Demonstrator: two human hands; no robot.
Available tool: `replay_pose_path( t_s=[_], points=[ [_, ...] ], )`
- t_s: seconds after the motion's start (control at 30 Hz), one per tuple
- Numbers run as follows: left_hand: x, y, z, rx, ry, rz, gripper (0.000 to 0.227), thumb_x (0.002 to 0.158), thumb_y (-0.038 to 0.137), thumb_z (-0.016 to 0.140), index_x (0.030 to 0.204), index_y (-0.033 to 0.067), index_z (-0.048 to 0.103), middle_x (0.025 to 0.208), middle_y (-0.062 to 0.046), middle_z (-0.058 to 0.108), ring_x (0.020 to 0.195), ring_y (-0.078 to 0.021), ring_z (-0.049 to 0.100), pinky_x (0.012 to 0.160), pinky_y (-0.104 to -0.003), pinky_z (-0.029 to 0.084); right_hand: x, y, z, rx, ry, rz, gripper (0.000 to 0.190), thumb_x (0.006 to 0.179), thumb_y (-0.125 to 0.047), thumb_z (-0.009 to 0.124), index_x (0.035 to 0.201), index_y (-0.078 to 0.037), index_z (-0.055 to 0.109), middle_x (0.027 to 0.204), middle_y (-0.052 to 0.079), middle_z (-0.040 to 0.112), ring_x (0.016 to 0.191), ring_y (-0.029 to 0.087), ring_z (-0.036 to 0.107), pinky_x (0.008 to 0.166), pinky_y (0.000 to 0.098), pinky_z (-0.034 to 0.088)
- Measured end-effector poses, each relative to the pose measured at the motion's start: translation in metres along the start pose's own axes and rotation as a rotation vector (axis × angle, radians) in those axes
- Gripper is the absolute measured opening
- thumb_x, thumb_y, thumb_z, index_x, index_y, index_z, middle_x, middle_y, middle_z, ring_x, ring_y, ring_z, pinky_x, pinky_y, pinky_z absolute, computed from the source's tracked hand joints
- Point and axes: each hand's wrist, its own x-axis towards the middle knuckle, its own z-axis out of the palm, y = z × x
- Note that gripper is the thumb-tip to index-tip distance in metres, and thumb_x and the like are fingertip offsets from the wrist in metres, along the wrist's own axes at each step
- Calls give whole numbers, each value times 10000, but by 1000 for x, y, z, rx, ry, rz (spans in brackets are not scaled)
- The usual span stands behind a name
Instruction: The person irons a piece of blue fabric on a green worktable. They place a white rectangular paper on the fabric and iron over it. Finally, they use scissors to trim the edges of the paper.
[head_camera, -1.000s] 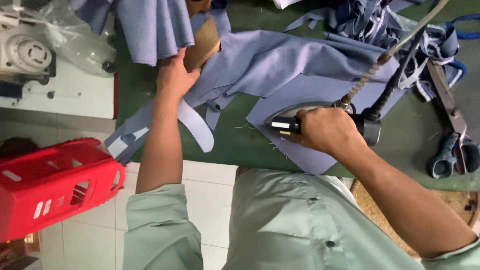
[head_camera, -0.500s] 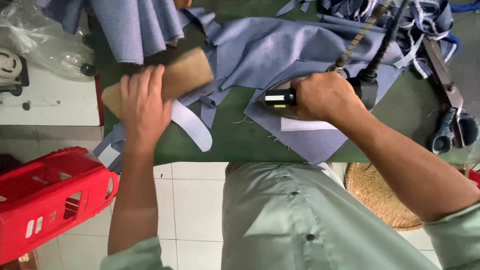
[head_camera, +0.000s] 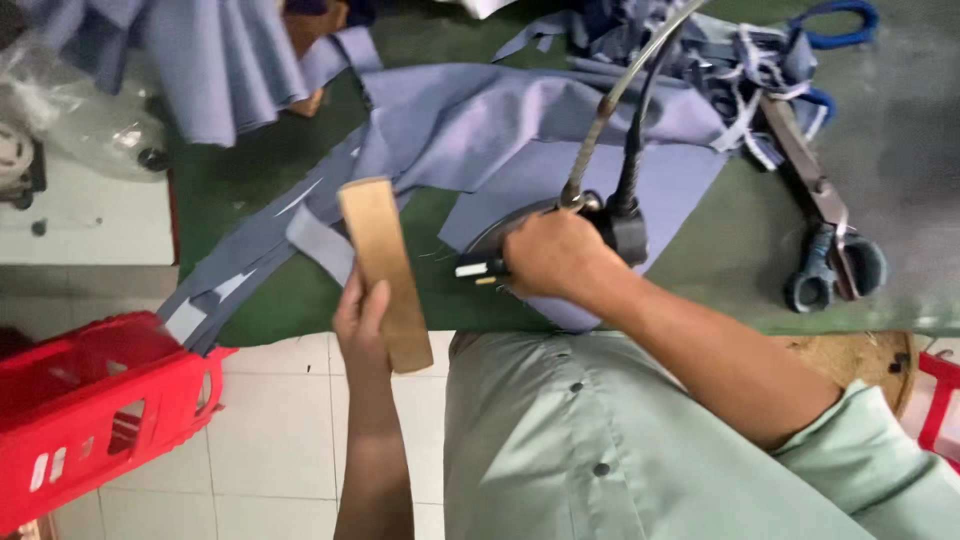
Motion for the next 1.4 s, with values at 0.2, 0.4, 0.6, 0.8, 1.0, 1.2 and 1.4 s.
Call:
replay_pose_path(
  t_s=[0.2,0.4,0.6,0.8,1.0,1.2,1.4],
  points=[
    [38,-43,49,460,-296,475,724,857,233,854,1499,114,541,1235,-191,644,1167,-395,640,1013,-500,480,-48,30,19,-58,336,103,157,777,-226,634,663,-159,718,587,57,701,587,264,738,483,411,572],
    [37,-69,66,1120,-357,598,695,879,398,795,1514,241,560,1359,-151,607,1247,-370,591,1067,-573,387,-80,88,24,268,-19,580,380,838,-406,708,1118,-151,751,950,125,794,968,329,773,804,502,621],
    [14,-81,76,1237,-899,701,643,938,439,667,1543,413,451,1533,-42,471,1448,-328,388,1116,-636,254,-129,111,35,391,-91,755,528,868,-520,650,1261,-169,688,1101,161,782,1111,376,733,928,560,575],
    [17,-73,143,1201,-963,727,598,949,389,675,1510,429,473,1502,-44,514,1449,-308,387,1121,-622,245,-150,148,59,600,3,852,539,842,-520,706,1193,-112,742,1109,218,769,1145,408,706,945,538,559],
    [32,-76,198,1214,-732,920,599,877,400,730,1448,318,571,1425,-81,590,1272,-320,532,993,-508,354,-240,158,-80,1128,146,1178,476,941,-269,770,1345,-86,598,1073,277,688,621,433,680,403,512,555],
    [25,-89,258,1220,-735,838,645,834,414,727,1455,351,569,1454,-65,566,1292,-304,509,999,-520,333,-264,313,46,945,952,887,434,805,-307,931,1159,-186,710,991,-66,644,879,62,537,716,280,471],
    [-33,-86,227,1179,-777,828,630,905,362,716,1492,308,493,1513,-75,513,1358,-330,475,1114,-547,308,-236,392,99,1405,1278,971,342,767,-287,963,1039,-236,762,960,-125,759,849,6,754,785,151,653]
  ],
)
